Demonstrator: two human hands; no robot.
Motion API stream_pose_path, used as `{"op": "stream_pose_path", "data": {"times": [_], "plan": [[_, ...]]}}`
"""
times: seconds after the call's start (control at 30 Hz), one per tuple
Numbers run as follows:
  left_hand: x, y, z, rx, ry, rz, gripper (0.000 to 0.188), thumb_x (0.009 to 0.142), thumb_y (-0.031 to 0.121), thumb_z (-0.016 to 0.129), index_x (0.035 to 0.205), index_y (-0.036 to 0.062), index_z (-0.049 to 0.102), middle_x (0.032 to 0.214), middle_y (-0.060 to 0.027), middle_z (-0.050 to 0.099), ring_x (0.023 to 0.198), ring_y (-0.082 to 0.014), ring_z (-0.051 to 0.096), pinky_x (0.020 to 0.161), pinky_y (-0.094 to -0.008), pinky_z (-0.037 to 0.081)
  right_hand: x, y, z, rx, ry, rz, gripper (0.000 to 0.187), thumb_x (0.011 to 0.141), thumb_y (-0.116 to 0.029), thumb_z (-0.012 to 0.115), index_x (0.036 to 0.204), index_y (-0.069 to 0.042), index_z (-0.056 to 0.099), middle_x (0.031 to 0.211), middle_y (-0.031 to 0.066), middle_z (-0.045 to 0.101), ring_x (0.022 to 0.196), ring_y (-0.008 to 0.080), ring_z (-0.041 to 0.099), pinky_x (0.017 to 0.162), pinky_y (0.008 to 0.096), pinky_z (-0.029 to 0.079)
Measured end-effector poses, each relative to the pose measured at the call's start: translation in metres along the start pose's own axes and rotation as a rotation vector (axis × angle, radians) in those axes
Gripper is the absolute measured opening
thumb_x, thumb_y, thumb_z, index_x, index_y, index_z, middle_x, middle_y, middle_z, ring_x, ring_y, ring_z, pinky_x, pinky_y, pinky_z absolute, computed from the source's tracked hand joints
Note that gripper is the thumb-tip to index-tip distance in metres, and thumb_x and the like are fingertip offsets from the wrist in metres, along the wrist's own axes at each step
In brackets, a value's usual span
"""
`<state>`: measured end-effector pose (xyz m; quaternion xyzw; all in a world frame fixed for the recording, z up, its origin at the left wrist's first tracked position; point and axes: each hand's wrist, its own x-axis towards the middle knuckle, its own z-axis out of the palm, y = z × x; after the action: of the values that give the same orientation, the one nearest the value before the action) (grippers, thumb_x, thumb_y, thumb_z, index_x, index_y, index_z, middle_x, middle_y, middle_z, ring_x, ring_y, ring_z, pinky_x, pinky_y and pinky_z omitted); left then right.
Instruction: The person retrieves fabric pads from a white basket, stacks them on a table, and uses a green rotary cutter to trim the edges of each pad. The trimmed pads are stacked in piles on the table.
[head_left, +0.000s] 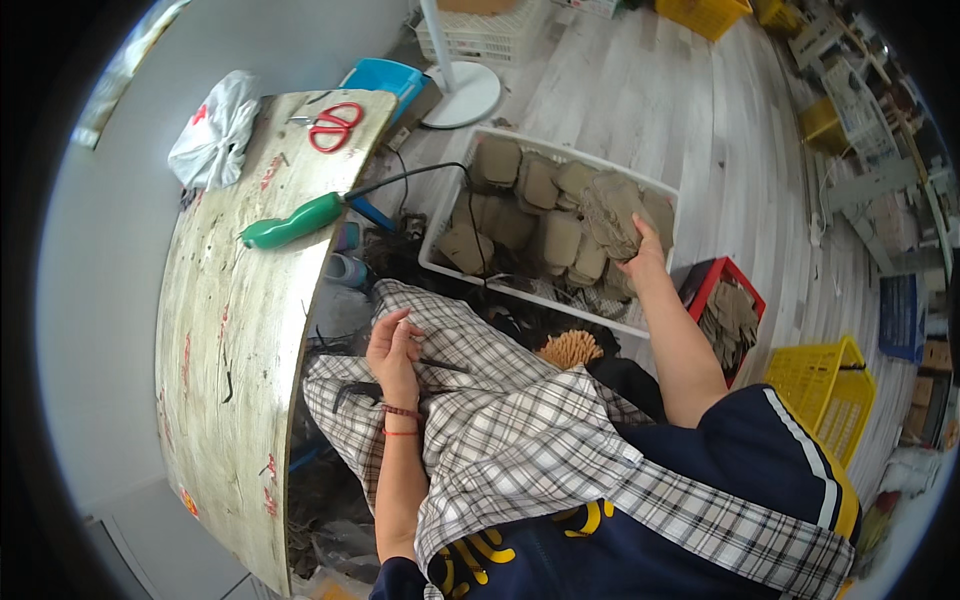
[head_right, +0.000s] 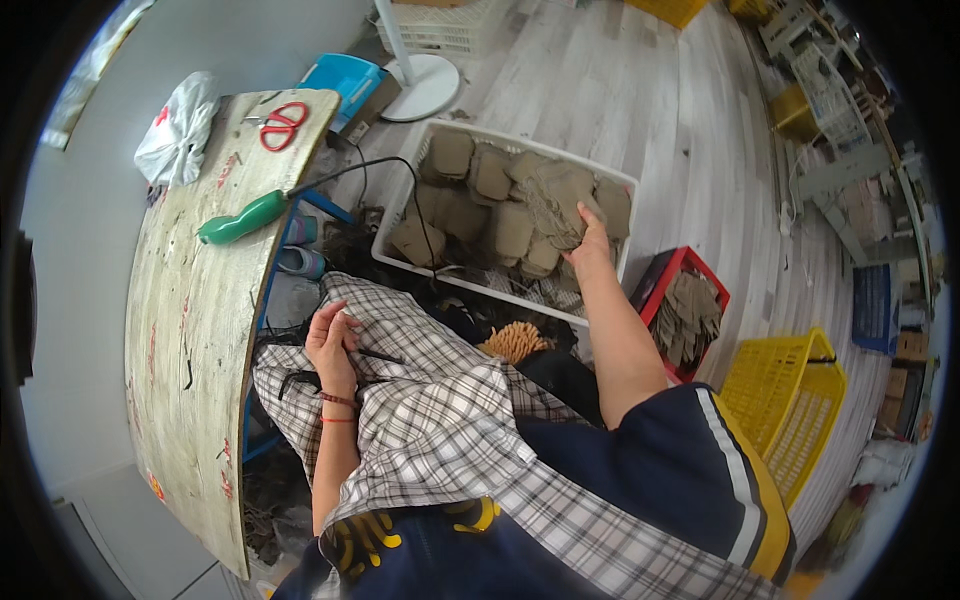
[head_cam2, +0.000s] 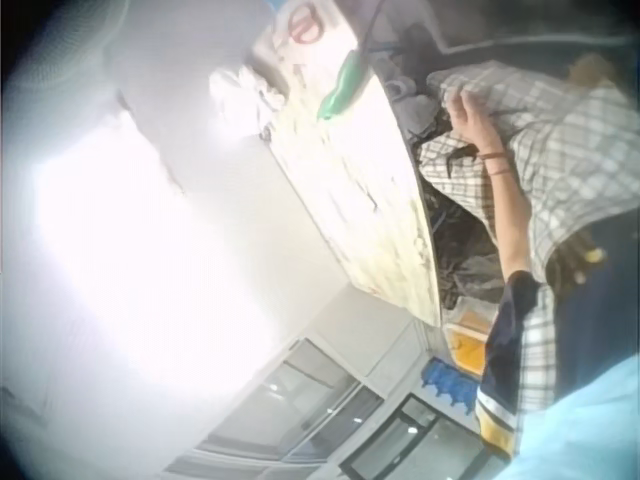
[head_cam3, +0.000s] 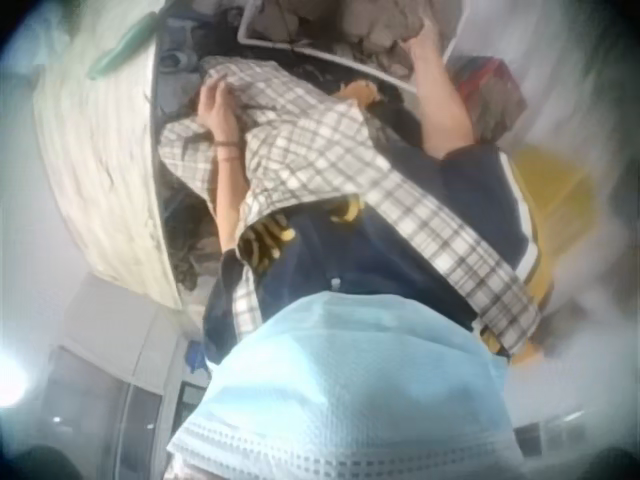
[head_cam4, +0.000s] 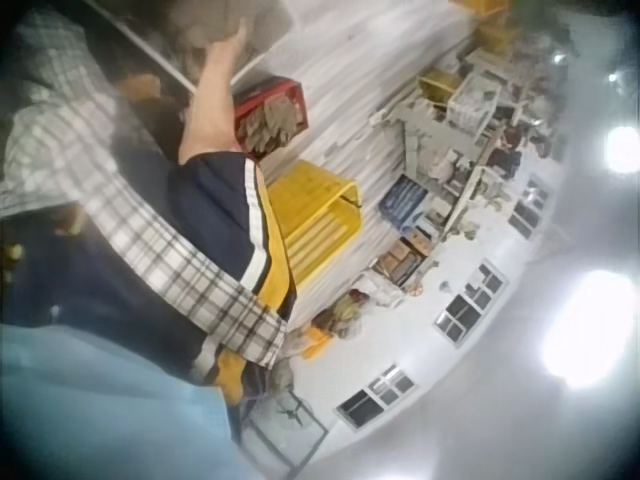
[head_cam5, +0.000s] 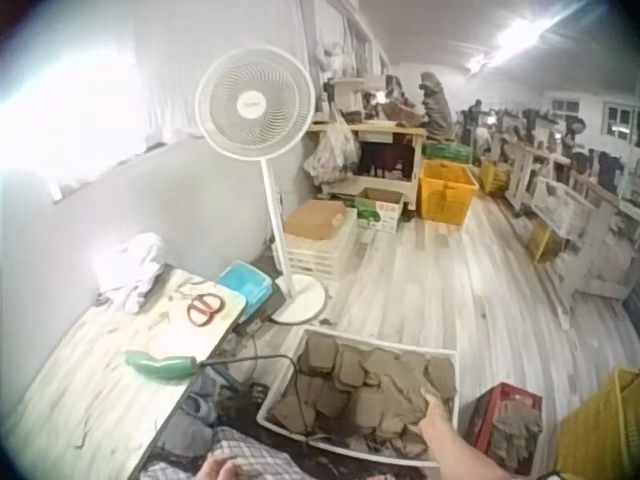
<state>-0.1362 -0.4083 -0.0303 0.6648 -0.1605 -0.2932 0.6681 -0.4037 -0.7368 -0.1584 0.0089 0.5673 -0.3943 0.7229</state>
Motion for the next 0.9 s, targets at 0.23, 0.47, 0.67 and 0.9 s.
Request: {"op": "stream_pose_path", "data": {"times": [0.23,0.47,0.67,0.9], "plan": [[-0.002,0.068,0.020,-0.342,-0.171,-0.122,0.030,0.096,0.014,0.054,0.123,0.0004,0.058,0.112,-0.0110,0.064,0.093,-0.0159,0.063,0.080,-0.0311,0.051,-0.157,0.030,0.148,-0.686,-0.267,-1.150,0.088,0.065,-0.019,0.086,0.136,0.000,0.039,0.128,0.0174,0.052,0.114,0.0277,0.053,0.096,0.0371,0.044],[0.031,0.135,-0.022,-0.794,-0.180,-0.045,0.062,0.094,0.036,0.058,0.141,0.0025,0.035,0.135,-0.0178,0.047,0.125,-0.0298,0.047,0.100,-0.0464,0.044,-0.277,0.154,0.237,-0.847,-1.036,-2.089,0.080,0.072,-0.023,0.080,0.138,-0.003,0.040,0.129,0.0184,0.051,0.116,0.0335,0.052,0.096,0.0398,0.044],[0.045,0.144,-0.140,-0.860,0.088,-0.092,0.077,0.084,0.057,0.065,0.133,0.0015,0.041,0.119,-0.0161,0.053,0.119,-0.0277,0.050,0.101,-0.0467,0.041,-0.325,0.256,0.265,-0.851,-1.503,-2.399,0.072,0.066,-0.014,0.070,0.134,-0.009,0.050,0.122,0.0125,0.052,0.113,0.0300,0.051,0.101,0.0467,0.037],[0.071,0.134,-0.237,-0.618,0.316,-0.065,0.036,0.085,0.031,0.069,0.107,0.0038,0.061,0.092,-0.0073,0.065,0.076,-0.0167,0.063,0.069,-0.0310,0.052,-0.334,0.355,0.261,-0.999,-1.779,-2.232,0.075,0.066,-0.012,0.069,0.137,-0.014,0.047,0.128,0.0085,0.046,0.118,0.0249,0.047,0.107,0.0496,0.030]]}}
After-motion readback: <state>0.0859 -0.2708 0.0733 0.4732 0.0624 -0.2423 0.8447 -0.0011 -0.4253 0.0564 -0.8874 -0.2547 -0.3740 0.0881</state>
